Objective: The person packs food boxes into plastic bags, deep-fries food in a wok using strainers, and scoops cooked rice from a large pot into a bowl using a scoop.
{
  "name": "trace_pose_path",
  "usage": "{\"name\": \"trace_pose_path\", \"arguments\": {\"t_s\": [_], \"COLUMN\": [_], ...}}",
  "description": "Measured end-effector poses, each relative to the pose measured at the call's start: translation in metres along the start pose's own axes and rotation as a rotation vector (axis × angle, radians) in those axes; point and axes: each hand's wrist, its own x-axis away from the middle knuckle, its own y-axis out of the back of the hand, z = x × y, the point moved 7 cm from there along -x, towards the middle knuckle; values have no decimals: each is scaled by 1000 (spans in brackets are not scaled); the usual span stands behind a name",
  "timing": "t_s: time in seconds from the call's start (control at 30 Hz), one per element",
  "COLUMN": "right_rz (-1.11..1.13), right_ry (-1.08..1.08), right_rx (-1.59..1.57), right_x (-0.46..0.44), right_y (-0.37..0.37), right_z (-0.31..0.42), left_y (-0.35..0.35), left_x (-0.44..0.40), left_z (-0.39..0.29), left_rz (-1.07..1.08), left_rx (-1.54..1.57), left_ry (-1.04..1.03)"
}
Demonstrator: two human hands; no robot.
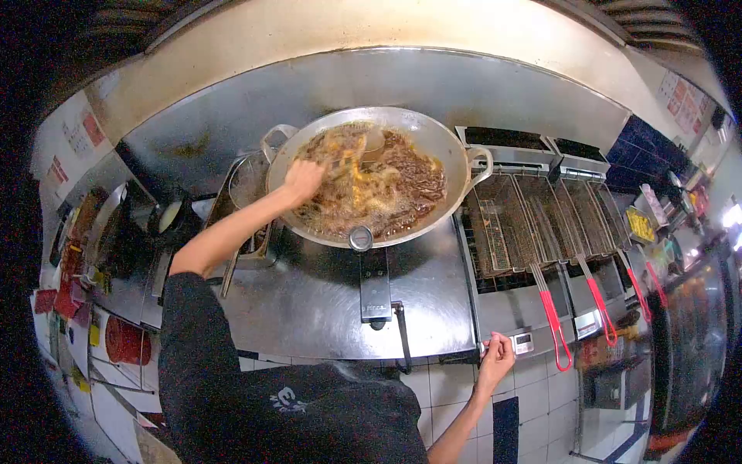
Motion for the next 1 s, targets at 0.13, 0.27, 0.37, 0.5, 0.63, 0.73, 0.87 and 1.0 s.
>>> {"name": "trace_pose_path", "arguments": {"t_s": [0.13,0.27,0.37,0.5,0.63,0.73,0.87,1.0], "right_rz": [0,26,53,72,55,82,79,54], "right_ry": [-16,-40,-96,-113,-124,-90,-86,-210], "right_rx": [37,39,92,84,106,115,169,163], "right_x": [4,2,1,-1,-5,-11,-7,15], "right_y": [-7,-17,-27,-36,-41,-38,-21,-8], "right_z": [2,-12,-13,-13,-17,-40,-83,-93], "left_y": [37,91,108,142,173,163,149,109], "left_x": [50,112,148,186,202,198,171,122], "left_z": [31,61,86,124,153,164,166,161], "left_rz": [154,170,160,89,355,302,319,378], "left_rx": [232,530,631,673,517,363,257,245], "left_ry": [142,241,257,254,440,360,316,264]}}
